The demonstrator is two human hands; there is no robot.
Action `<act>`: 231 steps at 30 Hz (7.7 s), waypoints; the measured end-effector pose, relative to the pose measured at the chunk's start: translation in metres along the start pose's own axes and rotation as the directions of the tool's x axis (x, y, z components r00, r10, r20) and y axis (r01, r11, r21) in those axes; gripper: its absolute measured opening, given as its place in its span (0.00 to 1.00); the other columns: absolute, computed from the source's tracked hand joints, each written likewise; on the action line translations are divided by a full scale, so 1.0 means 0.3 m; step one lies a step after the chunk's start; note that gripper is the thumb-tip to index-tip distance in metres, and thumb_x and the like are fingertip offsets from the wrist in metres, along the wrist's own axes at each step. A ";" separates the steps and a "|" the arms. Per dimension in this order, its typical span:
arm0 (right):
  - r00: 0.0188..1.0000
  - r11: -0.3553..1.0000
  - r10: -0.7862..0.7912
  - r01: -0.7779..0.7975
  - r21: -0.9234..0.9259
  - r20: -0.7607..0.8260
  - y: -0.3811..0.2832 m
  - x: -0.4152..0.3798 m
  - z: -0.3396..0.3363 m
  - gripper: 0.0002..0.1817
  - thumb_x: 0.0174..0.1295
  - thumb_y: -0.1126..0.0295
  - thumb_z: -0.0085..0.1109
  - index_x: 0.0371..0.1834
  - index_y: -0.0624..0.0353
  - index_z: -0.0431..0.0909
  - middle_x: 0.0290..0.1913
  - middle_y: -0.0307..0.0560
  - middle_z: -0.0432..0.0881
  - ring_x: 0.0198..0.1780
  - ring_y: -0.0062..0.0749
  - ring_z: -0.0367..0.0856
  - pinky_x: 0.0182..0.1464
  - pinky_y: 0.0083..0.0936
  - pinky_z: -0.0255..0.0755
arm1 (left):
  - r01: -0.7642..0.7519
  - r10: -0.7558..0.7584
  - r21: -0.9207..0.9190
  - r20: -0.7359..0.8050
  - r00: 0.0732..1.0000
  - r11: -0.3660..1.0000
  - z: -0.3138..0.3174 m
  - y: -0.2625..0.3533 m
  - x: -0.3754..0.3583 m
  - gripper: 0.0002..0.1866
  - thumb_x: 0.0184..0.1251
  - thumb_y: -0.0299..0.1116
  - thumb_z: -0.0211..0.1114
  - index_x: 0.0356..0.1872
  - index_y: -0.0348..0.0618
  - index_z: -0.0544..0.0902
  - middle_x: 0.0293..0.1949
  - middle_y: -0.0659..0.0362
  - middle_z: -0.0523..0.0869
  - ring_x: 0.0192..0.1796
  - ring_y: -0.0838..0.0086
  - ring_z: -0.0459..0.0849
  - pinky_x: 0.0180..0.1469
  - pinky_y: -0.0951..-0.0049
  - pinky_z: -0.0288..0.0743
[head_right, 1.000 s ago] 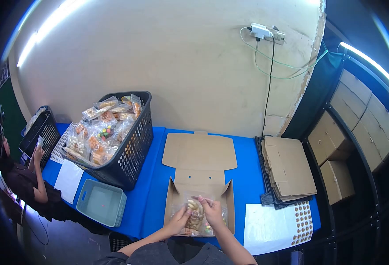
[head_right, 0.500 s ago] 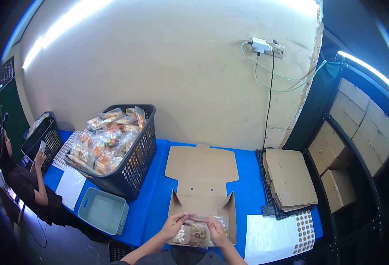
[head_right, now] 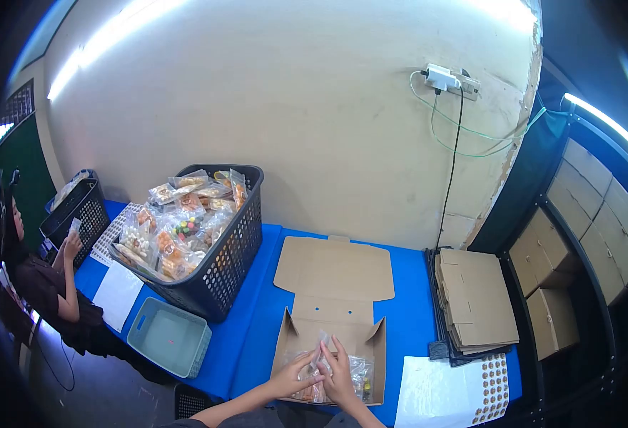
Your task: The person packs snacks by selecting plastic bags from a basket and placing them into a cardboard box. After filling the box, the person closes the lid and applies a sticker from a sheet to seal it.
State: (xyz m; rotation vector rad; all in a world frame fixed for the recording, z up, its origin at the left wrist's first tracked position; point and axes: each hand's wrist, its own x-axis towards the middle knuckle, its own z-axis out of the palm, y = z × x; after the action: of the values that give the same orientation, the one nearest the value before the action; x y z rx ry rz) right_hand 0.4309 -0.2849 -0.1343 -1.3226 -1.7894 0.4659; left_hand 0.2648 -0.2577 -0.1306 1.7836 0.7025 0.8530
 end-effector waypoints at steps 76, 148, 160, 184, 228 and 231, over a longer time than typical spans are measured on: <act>0.761 0.623 0.633 -0.394 0.675 -0.140 0.245 -0.001 -0.070 0.12 0.67 0.64 0.57 0.43 0.64 0.77 0.34 0.38 0.82 0.35 0.14 0.76 0.37 0.16 0.69 | 0.060 -0.076 0.262 0.052 0.996 0.963 0.025 -0.077 0.077 0.28 0.68 0.39 0.59 0.65 0.40 0.65 0.65 0.45 0.68 0.68 0.52 0.66 0.68 0.54 0.60; 0.806 0.809 0.586 -0.579 0.100 -0.077 0.308 -0.143 0.001 0.26 0.64 0.61 0.59 0.13 0.65 0.63 0.13 0.37 0.58 0.20 0.18 0.55 0.21 0.27 0.50 | 0.596 0.504 0.756 -0.639 0.581 0.271 -0.760 0.323 0.031 0.23 0.57 0.21 0.59 0.55 0.53 0.78 0.67 0.53 0.66 0.73 0.50 0.55 0.71 0.35 0.38; 0.829 0.831 0.553 -0.540 0.135 -0.086 0.285 -0.143 -0.008 0.25 0.65 0.62 0.58 0.14 0.65 0.65 0.13 0.35 0.61 0.20 0.16 0.56 0.21 0.26 0.51 | 0.667 0.254 0.740 -0.664 0.704 0.087 -1.091 0.325 -0.155 0.06 0.57 0.33 0.68 0.35 0.51 0.85 0.55 0.65 0.81 0.71 0.58 0.63 0.73 0.39 0.29; 0.984 0.710 0.111 -0.178 0.681 0.142 -0.120 0.033 -0.118 0.33 0.58 0.60 0.66 0.64 0.60 0.64 0.57 0.47 0.72 0.56 0.27 0.71 0.57 0.28 0.67 | -0.119 0.008 -0.297 -0.348 0.937 0.947 -0.271 0.348 0.066 0.06 0.63 0.24 0.66 0.38 0.35 0.81 0.36 0.58 0.84 0.36 0.79 0.84 0.35 0.81 0.78; 0.842 0.394 0.432 -0.499 0.772 0.324 -0.169 -0.044 -0.027 0.20 0.72 0.64 0.50 0.59 0.68 0.69 0.52 0.44 0.78 0.50 0.21 0.77 0.52 0.20 0.73 | 0.056 -0.183 -0.534 -0.187 0.965 0.844 0.006 0.065 -0.027 0.14 0.75 0.33 0.50 0.55 0.35 0.67 0.47 0.54 0.79 0.48 0.76 0.80 0.51 0.75 0.76; 0.816 0.267 0.470 -0.495 0.827 0.337 -0.160 -0.055 -0.052 0.18 0.72 0.63 0.51 0.55 0.66 0.72 0.48 0.43 0.80 0.48 0.20 0.77 0.50 0.20 0.73 | 0.056 -0.106 -0.414 -0.097 0.990 0.909 0.050 0.081 -0.053 0.18 0.69 0.26 0.60 0.56 0.37 0.65 0.49 0.56 0.78 0.50 0.75 0.80 0.51 0.75 0.76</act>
State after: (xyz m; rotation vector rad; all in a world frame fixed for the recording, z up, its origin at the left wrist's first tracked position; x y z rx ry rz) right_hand 0.4162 -0.3206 -0.0978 -0.9817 -0.7485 1.5548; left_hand 0.2695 -0.2861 -0.1151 1.3271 0.6141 0.9751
